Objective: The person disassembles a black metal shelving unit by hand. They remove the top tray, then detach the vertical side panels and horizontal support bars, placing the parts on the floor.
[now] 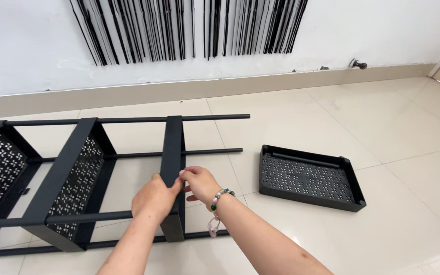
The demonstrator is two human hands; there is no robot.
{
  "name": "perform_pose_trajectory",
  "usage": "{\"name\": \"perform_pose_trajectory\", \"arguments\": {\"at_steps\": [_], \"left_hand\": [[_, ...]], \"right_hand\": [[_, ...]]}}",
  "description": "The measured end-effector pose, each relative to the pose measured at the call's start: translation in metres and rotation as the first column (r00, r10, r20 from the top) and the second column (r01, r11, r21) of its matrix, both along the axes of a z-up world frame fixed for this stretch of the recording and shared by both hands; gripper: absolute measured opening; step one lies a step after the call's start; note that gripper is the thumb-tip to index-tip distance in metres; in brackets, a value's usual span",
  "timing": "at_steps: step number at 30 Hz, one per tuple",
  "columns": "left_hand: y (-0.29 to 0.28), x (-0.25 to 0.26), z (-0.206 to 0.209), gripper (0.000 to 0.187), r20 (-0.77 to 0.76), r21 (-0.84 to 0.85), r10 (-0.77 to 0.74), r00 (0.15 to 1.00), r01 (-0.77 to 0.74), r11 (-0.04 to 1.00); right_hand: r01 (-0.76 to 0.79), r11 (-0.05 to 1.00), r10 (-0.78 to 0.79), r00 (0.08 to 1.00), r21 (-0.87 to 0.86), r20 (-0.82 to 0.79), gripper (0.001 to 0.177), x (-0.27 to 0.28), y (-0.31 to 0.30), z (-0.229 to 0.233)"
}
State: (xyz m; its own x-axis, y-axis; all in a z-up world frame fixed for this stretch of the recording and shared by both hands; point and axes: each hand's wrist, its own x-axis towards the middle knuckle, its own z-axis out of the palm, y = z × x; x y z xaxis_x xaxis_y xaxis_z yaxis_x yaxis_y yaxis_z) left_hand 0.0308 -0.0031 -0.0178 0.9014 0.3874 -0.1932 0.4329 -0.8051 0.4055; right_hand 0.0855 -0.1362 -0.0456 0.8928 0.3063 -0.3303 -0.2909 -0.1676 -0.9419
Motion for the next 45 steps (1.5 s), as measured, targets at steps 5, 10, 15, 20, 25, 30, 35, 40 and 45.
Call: {"name": "perform_pose_trajectory", "arguments": {"at_steps": [5, 10, 15, 20, 25, 30, 35, 40, 45], "left_hand": [[-0.011, -0.028, 0.027, 0.065, -0.067, -0.052, -0.024, 0.997, 0.021, 0.998], [-0.014, -0.047, 0.018, 0.062, 0.048, -0.056, -0.057, 0.997, 0.060, 0.997], [-0.017, -0.064, -0.010, 0.074, 0.362, -0.094, 0.013, 0.932, 0.023, 0.995], [-0.020, -0.064, -0.036, 0.072, 0.444, -0.321, 0.078, 0.893, 0.077, 0.944], [-0.011, -0.069, -0.034, 0.078, 0.368, -0.468, 0.077, 0.927, 0.113, 0.877], [-0.012, -0.074, -0.026, 0.084, 0.264, -0.366, -0.040, 0.964, 0.138, 0.920], [-0.021, -0.079, -0.030, 0.063, 0.008, -0.199, -0.124, 0.992, 0.124, 0.972], [-0.004, -0.088, -0.040, 0.058, -0.151, -0.027, -0.278, 0.949, 0.277, 0.960], [-0.001, -0.092, -0.027, 0.044, -0.152, 0.015, -0.261, 0.953, 0.266, 0.964]], "right_hand": [[-0.086, 0.994, 0.089, 0.995, -0.062, 0.038, 0.037, 0.002, 0.014, 0.005], [-0.038, 0.985, 0.016, 0.991, 0.170, 0.130, 0.027, -0.018, 0.008, 0.005], [-0.110, 0.976, 0.075, 0.980, 0.189, 0.182, 0.020, -0.042, -0.001, 0.015], [-0.182, 0.982, 0.167, 0.959, 0.047, 0.228, 0.023, -0.046, -0.015, 0.021], [-0.276, 0.959, 0.284, 0.932, -0.070, 0.224, 0.028, -0.047, -0.020, 0.025], [-0.169, 0.945, 0.254, 0.917, -0.279, 0.307, 0.033, -0.069, -0.021, 0.014], [0.027, 0.948, 0.131, 0.874, -0.317, 0.469, 0.035, -0.105, -0.021, -0.010], [-0.027, 0.878, 0.262, 0.863, -0.479, 0.432, 0.027, -0.123, -0.023, -0.028], [-0.106, 0.754, 0.384, 0.872, -0.649, 0.304, 0.032, -0.117, -0.020, -0.014]]}}
